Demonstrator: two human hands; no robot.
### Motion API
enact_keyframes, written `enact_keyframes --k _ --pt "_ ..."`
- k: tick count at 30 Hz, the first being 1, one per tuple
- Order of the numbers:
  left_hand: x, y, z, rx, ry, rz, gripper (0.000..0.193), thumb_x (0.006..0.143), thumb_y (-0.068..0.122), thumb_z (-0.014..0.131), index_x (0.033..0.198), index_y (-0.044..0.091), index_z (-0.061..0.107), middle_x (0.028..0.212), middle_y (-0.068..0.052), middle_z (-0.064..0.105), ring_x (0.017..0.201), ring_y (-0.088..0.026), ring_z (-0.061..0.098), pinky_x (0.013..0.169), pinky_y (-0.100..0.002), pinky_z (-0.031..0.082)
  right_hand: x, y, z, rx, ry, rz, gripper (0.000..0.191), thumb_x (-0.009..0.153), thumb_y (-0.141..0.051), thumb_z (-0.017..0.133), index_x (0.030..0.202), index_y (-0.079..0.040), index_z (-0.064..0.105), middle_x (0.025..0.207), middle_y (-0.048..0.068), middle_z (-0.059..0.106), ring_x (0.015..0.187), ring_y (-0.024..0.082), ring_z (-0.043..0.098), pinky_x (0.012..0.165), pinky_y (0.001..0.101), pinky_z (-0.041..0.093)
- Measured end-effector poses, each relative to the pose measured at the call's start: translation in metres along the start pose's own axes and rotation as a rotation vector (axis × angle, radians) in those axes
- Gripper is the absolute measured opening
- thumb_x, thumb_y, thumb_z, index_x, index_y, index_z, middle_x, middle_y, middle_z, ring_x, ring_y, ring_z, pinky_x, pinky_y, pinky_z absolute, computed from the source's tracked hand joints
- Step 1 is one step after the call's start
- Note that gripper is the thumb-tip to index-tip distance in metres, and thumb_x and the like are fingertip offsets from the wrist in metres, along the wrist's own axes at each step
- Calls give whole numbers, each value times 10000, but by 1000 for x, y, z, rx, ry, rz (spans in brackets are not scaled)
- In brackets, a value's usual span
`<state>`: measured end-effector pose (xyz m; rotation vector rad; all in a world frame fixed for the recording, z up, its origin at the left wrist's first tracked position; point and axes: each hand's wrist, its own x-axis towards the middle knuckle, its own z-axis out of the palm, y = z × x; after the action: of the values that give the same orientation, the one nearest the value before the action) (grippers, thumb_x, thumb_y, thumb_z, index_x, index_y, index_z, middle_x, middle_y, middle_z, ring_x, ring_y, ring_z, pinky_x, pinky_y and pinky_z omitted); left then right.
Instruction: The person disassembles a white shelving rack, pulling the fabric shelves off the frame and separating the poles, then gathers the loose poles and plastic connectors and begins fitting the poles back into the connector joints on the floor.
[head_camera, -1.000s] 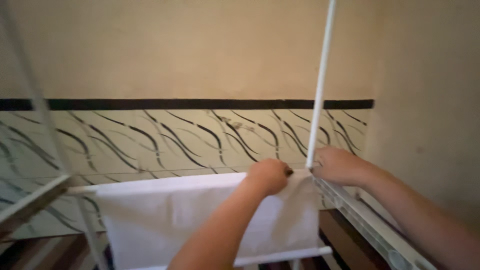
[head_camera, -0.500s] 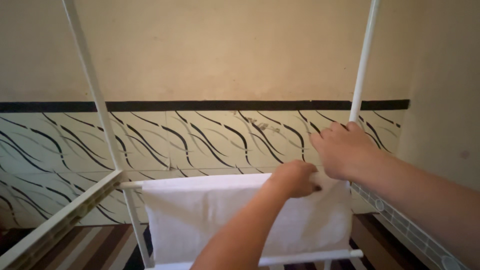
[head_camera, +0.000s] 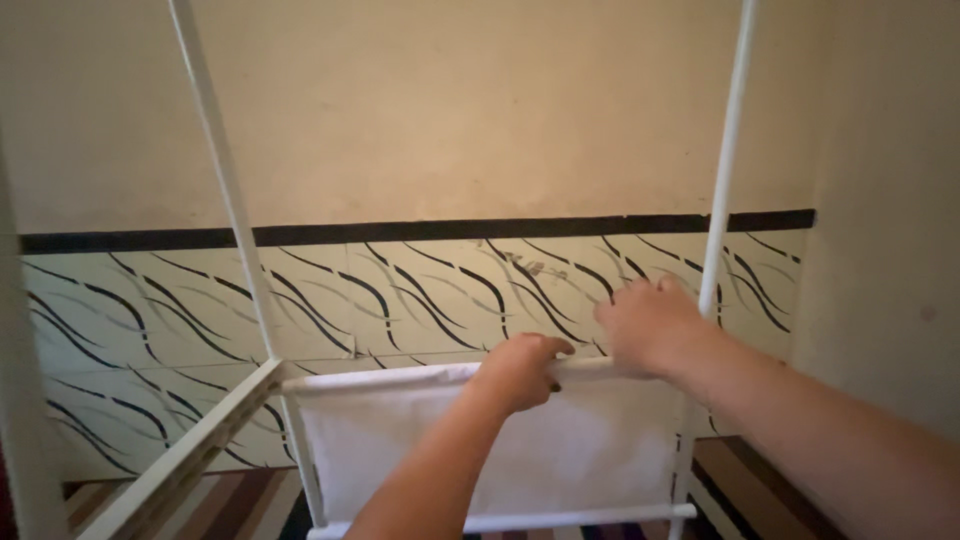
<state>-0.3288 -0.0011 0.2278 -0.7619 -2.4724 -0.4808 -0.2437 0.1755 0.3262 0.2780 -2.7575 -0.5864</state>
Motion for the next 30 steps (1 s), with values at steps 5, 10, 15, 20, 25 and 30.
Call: enact_keyframes --k 5,10,15,20,25,30 --pt "-29 4 -33 91 287 68 655 647 -65 725 1280 81 641 1214 -152 661 1109 -384 635 899 -464 514 16 -40 18 232 223 -85 410 829 -158 639 1235 -209 668 1265 56 648 1267 261 547 1081 500 395" --pt "-86 16 -110 151 517 -46 487 679 -91 643 1141 53 693 1325 -175 621 1058 -393 657 884 -466 530 40 -103 31 533 368 -120 306 851 -112 606 1113 -179 749 1142 82 716 1154 280 646 1024 470 487" --pt "-170 36 -212 5 760 -87 334 763 -82 576 991 85 756 948 -77 772 910 -247 739 816 -366 592 51 -179 29 711 639 -346 171 802 -182 699 953 -110 731 1024 90 700 1057 306 618 896 471 480" --pt "-211 21 -268 36 819 -147 429 826 -103 504 1125 86 748 1139 -85 763 1073 -212 709 906 -342 558 49 -235 12 890 659 -490 171 790 -162 695 944 -96 727 977 100 710 1052 305 630 939 456 482" --pt "-201 -1 -237 3 506 -199 424 800 -78 580 1173 69 717 1359 -95 666 1252 -269 606 1045 -379 461 44 -285 0 937 705 -523 267 815 -162 691 1070 -82 689 1121 126 690 1117 328 602 953 503 434" --pt "-244 13 -255 -37 504 50 395 836 -111 580 1158 50 743 1304 -108 721 1223 -258 687 1031 -358 542 48 -320 0 848 695 -432 352 848 -170 690 1186 -99 626 1233 129 645 1203 333 573 973 557 399"
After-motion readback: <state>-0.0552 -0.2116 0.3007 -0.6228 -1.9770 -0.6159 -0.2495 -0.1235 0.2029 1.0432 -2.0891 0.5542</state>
